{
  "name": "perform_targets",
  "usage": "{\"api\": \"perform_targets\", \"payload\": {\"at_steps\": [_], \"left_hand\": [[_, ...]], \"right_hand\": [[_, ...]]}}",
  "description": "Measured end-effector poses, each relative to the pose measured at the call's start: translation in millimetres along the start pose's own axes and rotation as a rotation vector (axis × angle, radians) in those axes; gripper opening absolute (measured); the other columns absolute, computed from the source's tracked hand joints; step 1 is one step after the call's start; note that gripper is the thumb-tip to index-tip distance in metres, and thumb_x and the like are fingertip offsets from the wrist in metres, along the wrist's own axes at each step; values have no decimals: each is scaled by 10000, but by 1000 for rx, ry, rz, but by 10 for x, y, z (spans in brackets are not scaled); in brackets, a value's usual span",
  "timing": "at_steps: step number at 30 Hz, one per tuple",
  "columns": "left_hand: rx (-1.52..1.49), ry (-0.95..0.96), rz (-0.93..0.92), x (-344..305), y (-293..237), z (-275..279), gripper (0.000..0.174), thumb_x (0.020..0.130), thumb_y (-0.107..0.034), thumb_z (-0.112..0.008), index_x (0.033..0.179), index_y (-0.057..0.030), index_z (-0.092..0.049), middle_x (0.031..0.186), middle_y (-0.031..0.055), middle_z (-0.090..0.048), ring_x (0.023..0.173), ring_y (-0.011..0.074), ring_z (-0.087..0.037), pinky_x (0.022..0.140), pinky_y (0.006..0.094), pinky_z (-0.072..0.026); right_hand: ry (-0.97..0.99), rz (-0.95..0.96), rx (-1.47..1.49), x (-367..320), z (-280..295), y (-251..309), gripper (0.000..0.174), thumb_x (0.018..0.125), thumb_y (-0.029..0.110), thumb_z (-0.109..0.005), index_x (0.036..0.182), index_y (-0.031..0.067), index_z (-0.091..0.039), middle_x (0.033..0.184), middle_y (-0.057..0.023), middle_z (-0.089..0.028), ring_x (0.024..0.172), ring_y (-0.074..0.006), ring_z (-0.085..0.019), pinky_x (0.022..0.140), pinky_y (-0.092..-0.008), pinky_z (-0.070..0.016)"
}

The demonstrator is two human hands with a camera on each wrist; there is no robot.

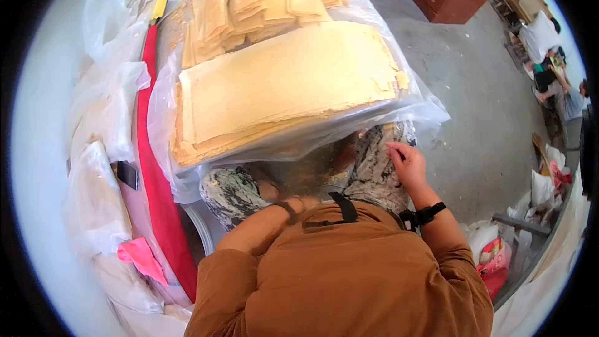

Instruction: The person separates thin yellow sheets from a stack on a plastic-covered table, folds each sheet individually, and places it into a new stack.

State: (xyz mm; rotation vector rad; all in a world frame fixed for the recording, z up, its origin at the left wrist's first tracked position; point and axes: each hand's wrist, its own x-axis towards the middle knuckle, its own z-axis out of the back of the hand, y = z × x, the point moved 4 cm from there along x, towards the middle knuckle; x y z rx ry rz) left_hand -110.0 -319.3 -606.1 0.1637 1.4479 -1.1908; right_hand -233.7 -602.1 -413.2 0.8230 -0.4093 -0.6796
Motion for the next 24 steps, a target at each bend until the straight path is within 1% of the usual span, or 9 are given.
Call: {"api": "perform_targets", "payload": {"at_steps": [1,2,5,8,11,13,19,23,24], "left_hand": [[-25,-16,-7,79,41,-34,282,966,-241,-493,1067,-49,-672,1042,143,-656,894,269,-580,812,398,-459],[-51,-26,-15,162,85,-78,288,967,-247,-492,1066,-46,-673,1039,145,-657,894,274,-582,817,399,-459],[-147,-45,-59,393,227,-218,308,969,-265,-487,1063,-39,-674,1032,154,-661,896,288,-588,832,401,-459],[-269,-60,-109,502,344,-343,329,972,-283,-483,1059,-32,-676,1025,162,-664,897,302,-594,847,404,-459],[-383,-57,-179,562,378,-412,350,974,-301,-479,1056,-25,-677,1017,170,-668,898,316,-600,861,406,-459],[-450,-54,-219,510,379,-394,365,976,-313,-476,1053,-20,-678,1012,176,-670,899,326,-604,871,408,-459],[-494,-81,-267,404,466,-76,410,981,-349,-467,1046,-5,-682,997,193,-678,902,354,-616,901,412,-460],[-367,-218,-324,617,752,-16,442,984,-373,-461,1042,4,-684,988,204,-682,904,373,-624,921,416,-460],[-460,-142,-245,227,676,374,442,985,-369,-455,1042,7,-679,985,202,-682,892,368,-622,910,415,-462]], "right_hand": [[31,66,-134,39,-10,48,150,876,103,-672,1014,80,-725,817,-101,-705,724,-248,-676,668,-344,-520],[8,199,-284,50,-40,50,132,829,92,-674,952,90,-723,758,-102,-666,724,-311,-629,701,-406,-483],[123,384,-357,131,-125,183,115,803,54,-656,898,94,-705,727,-85,-637,740,-306,-611,760,-420,-453],[124,378,-384,297,-243,248,127,773,21,-639,864,99,-682,728,-80,-626,735,-297,-604,772,-405,-440],[234,303,-452,571,-363,349,113,776,13,-643,860,85,-671,756,-95,-626,732,-313,-586,748,-410,-439],[218,261,-458,726,-376,320,114,780,25,-638,864,95,-670,749,-90,-622,748,-317,-597,764,-415,-440],[185,136,-526,1145,-268,260,109,803,49,-624,891,98,-667,797,-107,-642,782,-343,-598,774,-428,-445],[108,105,-504,1181,-192,239,105,810,58,-624,894,101,-670,827,-109,-653,804,-346,-596,772,-433,-446],[131,60,-496,1173,-187,202,93,811,67,-630,887,104,-669,829,-104,-652,807,-335,-596,769,-431,-444]]}}
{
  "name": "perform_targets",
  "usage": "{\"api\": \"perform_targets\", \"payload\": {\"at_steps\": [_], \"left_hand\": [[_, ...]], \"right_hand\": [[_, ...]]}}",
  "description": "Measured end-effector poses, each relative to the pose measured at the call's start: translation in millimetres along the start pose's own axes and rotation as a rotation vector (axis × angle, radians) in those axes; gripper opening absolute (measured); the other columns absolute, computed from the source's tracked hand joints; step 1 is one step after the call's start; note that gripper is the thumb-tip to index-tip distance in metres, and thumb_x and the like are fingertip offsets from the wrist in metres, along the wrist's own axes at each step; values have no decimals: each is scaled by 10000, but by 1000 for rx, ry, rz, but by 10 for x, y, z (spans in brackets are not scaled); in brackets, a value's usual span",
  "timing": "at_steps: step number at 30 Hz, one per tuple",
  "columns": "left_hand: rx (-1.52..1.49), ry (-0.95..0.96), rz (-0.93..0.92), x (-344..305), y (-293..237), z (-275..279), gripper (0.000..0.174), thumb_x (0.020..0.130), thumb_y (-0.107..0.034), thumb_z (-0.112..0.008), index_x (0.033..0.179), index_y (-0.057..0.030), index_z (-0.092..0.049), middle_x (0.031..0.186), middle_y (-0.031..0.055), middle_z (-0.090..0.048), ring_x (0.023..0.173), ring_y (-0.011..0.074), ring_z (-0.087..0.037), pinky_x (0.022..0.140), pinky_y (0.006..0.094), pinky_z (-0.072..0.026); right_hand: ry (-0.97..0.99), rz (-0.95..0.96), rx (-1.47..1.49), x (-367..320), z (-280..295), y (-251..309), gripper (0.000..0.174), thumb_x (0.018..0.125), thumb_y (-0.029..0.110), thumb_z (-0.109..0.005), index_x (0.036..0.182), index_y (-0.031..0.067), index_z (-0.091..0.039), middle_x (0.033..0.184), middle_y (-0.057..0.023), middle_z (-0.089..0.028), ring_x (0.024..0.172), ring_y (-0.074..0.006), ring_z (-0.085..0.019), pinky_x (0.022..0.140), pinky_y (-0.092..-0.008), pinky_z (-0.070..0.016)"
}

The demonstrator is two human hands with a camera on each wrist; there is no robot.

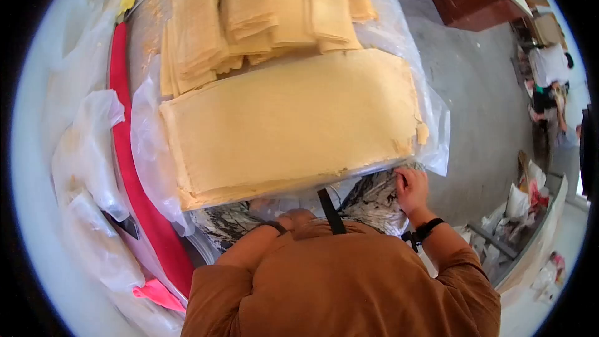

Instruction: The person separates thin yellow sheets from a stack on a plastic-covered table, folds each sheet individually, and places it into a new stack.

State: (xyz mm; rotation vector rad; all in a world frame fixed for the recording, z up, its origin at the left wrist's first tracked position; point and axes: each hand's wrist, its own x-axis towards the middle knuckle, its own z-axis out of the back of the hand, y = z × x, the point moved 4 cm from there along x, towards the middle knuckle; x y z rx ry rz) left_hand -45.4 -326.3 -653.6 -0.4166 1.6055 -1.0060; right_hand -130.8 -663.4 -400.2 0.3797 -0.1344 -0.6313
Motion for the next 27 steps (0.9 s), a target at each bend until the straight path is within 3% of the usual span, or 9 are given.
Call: {"api": "perform_targets", "payload": {"at_steps": [4,7,9,12,13,16,21,24,27], "left_hand": [[83,67,139,177,221,141,438,995,-345,-420,1044,19,-659,952,208,-668,853,348,-613,863,408,-472],[178,-255,-301,681,1234,-270,442,1000,-349,-407,977,23,-644,886,224,-638,823,338,-608,819,432,-462],[290,-63,21,241,328,129,417,1010,-337,-418,1052,7,-649,951,199,-658,846,327,-615,811,430,-477],[390,-94,152,-330,-648,438,400,1025,-319,-434,1165,-17,-657,1049,161,-688,880,310,-625,800,426,-499],[369,-217,130,-597,-932,513,397,1009,-335,-460,1120,-21,-677,1011,164,-697,877,302,-641,798,435,-508],[297,-485,116,-1288,-1336,701,373,977,-351,-521,1091,-38,-690,989,138,-709,876,291,-660,798,403,-521],[-164,-1060,10,-2509,-1284,1316,270,960,-249,-549,1073,-48,-690,949,40,-720,903,139,-661,774,285,-525],[-16,-1687,243,-3189,-626,1790,338,856,-331,-648,1016,-39,-706,1008,143,-716,953,264,-678,839,348,-515],[16,-1706,637,-3277,-414,1971,445,804,-401,-684,1050,-30,-695,1029,177,-708,1008,300,-672,875,383,-511]], "right_hand": [[-90,15,9,-161,-90,-119,97,812,72,-630,892,109,-673,816,-103,-649,798,-321,-602,765,-418,-442],[-234,84,87,-225,-129,-118,102,812,74,-635,897,113,-678,813,-97,-657,789,-314,-607,767,-413,-441],[-185,88,62,-286,-198,-123,109,817,73,-635,910,105,-683,818,-102,-663,781,-319,-606,761,-419,-446],[-206,138,48,-292,-229,-75,113,862,87,-618,941,97,-698,848,-92,-691,785,-284,-630,764,-401,-469],[-211,148,47,-363,-242,-71,118,884,95,-610,954,96,-705,862,-87,-703,789,-264,-642,767,-390,-478],[-48,-278,768,-396,-465,-264,183,948,126,-574,1079,77,-692,931,-72,-719,844,-196,-666,798,-337,-508],[5,-424,1662,-121,-375,-68,402,989,175,-513,1349,-2,-481,1220,-141,-627,1067,-239,-633,947,-343,-500],[40,-451,1851,37,-394,57,503,993,206,-505,1413,-35,-368,1340,-202,-533,1193,-290,-572,1018,-387,-479],[38,-573,1915,232,-529,87,481,991,229,-519,1372,-32,-384,1309,-222,-536,1167,-312,-580,1005,-413,-496]]}}
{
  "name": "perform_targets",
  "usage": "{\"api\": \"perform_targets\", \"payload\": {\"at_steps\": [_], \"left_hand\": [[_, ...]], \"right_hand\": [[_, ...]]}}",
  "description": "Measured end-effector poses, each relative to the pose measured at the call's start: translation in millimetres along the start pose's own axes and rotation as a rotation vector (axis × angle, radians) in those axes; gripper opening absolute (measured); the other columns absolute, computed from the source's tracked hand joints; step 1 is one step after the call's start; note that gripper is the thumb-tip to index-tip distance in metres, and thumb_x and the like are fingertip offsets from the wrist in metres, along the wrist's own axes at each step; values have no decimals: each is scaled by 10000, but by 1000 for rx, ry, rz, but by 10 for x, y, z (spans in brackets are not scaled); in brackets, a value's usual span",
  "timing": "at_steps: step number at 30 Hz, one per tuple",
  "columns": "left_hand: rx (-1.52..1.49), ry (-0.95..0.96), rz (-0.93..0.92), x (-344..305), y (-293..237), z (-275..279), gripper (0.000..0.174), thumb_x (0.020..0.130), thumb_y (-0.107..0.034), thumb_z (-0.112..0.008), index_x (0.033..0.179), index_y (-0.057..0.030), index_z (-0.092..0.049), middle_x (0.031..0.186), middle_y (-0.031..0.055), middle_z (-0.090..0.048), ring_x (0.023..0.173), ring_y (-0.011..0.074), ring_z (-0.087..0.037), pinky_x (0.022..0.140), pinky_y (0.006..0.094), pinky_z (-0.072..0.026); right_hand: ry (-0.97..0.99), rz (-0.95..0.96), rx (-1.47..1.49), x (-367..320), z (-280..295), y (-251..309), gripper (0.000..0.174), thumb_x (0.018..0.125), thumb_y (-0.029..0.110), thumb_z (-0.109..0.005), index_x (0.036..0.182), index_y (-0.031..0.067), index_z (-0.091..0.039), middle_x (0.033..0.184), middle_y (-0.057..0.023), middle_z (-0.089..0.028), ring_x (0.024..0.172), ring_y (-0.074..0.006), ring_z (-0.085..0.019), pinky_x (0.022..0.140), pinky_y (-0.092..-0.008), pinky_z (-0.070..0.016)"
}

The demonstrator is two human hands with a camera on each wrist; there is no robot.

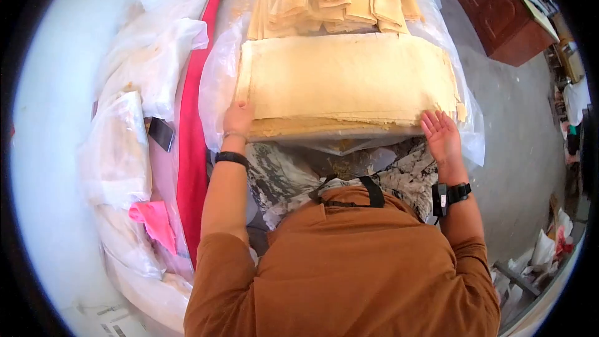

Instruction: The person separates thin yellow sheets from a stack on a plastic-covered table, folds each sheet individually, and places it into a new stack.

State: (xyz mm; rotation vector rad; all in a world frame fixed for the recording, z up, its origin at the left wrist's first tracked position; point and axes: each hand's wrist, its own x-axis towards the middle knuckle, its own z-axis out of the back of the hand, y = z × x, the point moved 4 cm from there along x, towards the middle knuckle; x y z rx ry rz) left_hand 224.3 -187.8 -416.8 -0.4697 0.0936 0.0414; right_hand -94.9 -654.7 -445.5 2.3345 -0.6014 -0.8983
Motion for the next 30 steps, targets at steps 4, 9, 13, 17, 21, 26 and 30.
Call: {"api": "perform_targets", "payload": {"at_steps": [4,9,13,17,21,26,30], "left_hand": [[-33,109,124,75,-124,-127,533,782,-406,-696,1140,-14,-647,1055,216,-695,1038,351,-654,898,413,-506],[-368,-94,-180,-78,-661,-63,459,809,-272,-724,1174,-13,-628,1006,185,-696,894,302,-668,798,374,-523],[114,-280,-789,-840,-1707,206,338,824,-151,-663,1146,-50,-639,913,155,-672,823,316,-630,735,415,-519],[96,-179,-1128,-1421,-2260,-170,258,816,-71,-561,1064,-57,-628,784,84,-597,786,274,-594,666,395,-504],[75,-85,-1233,-1819,-2493,-463,238,804,-98,-566,1031,-54,-624,784,60,-576,776,244,-590,628,360,-493],[-72,-76,-1259,-1838,-2486,-424,255,797,-81,-562,1041,-54,-628,773,61,-561,747,241,-578,604,363,-481],[82,-165,-1031,-1478,-2216,50,298,813,-67,-612,1107,-59,-664,939,111,-660,865,288,-632,740,380,-534]], "right_hand": [[-74,-89,73,134,-91,-15,452,981,259,-550,1315,-18,-421,1250,-202,-569,1144,-316,-594,990,-438,-512],[-92,-161,33,244,-97,-89,362,961,298,-599,1204,40,-525,1130,-144,-623,1044,-263,-624,921,-403,-539],[-61,-165,-106,400,101,-165,326,952,323,-620,1188,102,-579,1027,-101,-649,917,-206,-636,820,-355,-550],[-111,-134,-280,310,-82,-185,419,956,326,-612,1299,98,-538,997,-91,-666,863,-187,-643,771,-338,-547],[-113,-155,-300,251,-152,-118,425,971,329,-577,1301,68,-515,1037,-107,-674,891,-195,-645,812,-335,-537],[-83,-165,-265,271,-126,-137,390,969,323,-581,1260,67,-531,996,-95,-666,861,-194,-638,820,-337,-538],[-83,-180,-167,268,-183,-101,378,968,325,-586,1243,69,-539,988,-88,-650,830,-193,-629,815,-341,-541]]}}
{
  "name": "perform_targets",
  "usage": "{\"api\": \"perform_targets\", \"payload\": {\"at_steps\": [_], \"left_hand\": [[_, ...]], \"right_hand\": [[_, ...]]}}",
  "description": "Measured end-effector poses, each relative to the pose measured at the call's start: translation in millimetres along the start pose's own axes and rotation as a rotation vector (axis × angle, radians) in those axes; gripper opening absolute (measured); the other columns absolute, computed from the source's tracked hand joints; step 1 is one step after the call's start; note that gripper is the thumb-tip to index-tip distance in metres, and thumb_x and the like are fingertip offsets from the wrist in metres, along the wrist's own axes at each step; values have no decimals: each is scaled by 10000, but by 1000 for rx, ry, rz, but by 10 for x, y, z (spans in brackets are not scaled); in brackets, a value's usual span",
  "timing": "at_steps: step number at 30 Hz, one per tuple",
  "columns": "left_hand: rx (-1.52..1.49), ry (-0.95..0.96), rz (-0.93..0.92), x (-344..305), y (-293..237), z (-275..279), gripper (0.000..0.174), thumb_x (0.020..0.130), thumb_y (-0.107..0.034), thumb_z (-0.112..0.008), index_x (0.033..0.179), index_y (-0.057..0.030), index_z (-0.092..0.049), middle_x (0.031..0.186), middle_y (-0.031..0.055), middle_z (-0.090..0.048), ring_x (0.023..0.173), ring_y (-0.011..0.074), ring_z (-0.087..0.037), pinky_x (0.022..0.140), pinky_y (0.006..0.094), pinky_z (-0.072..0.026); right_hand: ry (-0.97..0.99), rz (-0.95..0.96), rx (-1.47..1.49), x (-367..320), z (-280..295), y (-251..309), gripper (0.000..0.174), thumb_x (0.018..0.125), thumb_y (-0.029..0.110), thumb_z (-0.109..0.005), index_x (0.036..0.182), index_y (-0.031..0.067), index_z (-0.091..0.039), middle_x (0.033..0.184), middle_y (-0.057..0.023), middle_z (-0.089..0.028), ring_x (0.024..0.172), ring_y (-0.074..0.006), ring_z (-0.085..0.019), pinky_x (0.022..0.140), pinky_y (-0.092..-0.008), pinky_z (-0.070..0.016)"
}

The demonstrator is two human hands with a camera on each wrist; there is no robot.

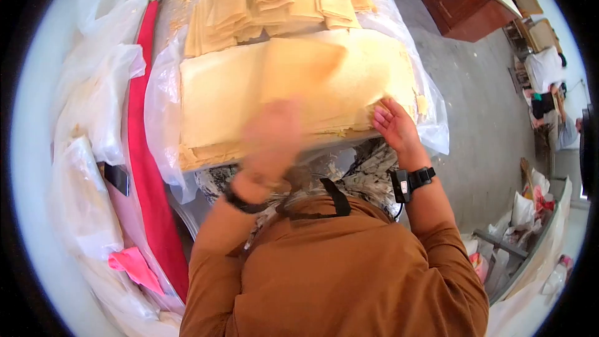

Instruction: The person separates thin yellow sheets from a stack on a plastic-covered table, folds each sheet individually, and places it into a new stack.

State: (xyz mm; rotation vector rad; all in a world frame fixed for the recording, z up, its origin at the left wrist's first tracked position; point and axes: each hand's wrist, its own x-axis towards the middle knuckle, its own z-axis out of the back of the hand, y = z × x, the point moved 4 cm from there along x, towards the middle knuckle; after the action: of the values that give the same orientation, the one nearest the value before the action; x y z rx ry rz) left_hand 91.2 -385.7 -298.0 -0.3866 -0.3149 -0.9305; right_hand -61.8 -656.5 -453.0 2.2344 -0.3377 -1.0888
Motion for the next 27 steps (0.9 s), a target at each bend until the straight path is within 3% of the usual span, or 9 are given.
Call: {"api": "perform_targets", "payload": {"at_steps": [2,4,6,9,12,13,16,20,27], "left_hand": [[-289,-186,175,-52,550,195,280,902,-87,-634,1176,-30,-644,1135,128,-675,1034,205,-643,876,315,-517],[-459,-292,453,-275,1325,254,277,912,-105,-636,1178,-29,-643,1090,101,-680,960,176,-654,787,323,-539],[-887,-263,738,-397,1649,361,340,918,-92,-638,1246,-10,-603,1117,59,-660,988,147,-625,834,286,-516],[-965,-101,1045,-733,2101,136,433,901,-70,-644,1315,7,-543,1140,60,-649,957,154,-635,814,277,-521],[-875,-62,1079,-1014,2309,-249,508,896,-93,-648,1373,-10,-492,1186,73,-630,895,135,-639,681,256,-538],[-926,-149,969,-1268,2719,-621,531,892,-116,-650,1387,-22,-480,1214,85,-611,833,122,-637,516,228,-511],[-965,-133,1118,-1127,2335,-517,439,905,-150,-655,1327,-86,-552,1101,18,-667,735,83,-620,482,225,-464],[-848,-52,1059,-1018,2495,-529,531,879,-145,-673,1365,-11,-504,1194,95,-617,835,140,-640,495,268,-507],[-821,-15,1057,-1313,2915,-697,491,883,-159,-679,1334,-25,-536,1115,60,-662,828,144,-650,576,279,-534]], "right_hand": [[-5,65,-27,28,26,45,411,957,346,-601,1254,70,-535,1049,-108,-630,875,-206,-626,826,-354,-541],[-49,115,-78,14,-13,103,452,946,359,-619,1269,59,-519,1092,-121,-617,908,-210,-623,830,-361,-540],[-104,137,-8,17,-72,129,518,921,384,-657,1265,36,-487,1132,-120,-596,938,-198,-613,813,-360,-537],[-152,135,155,76,-54,189,525,915,393,-667,1243,26,-484,1133,-111,-596,915,-192,-611,786,-349,-532],[-169,108,187,323,80,198,438,919,374,-668,1183,53,-529,1049,-79,-632,849,-188,-626,727,-333,-538],[-169,133,161,408,119,211,387,922,351,-669,1164,76,-545,1010,-61,-648,833,-185,-639,702,-324,-544],[-211,179,112,342,-6,383,290,927,309,-668,1117,109,-582,944,-27,-674,775,-166,-646,649,-301,-543],[-293,169,56,509,30,575,273,943,301,-637,1125,103,-589,934,-27,-652,741,-154,-603,606,-314,-512],[-172,625,19,-370,-770,1093,336,931,220,-650,1223,72,-575,1130,-57,-655,955,-197,-659,747,-338,-559]]}}
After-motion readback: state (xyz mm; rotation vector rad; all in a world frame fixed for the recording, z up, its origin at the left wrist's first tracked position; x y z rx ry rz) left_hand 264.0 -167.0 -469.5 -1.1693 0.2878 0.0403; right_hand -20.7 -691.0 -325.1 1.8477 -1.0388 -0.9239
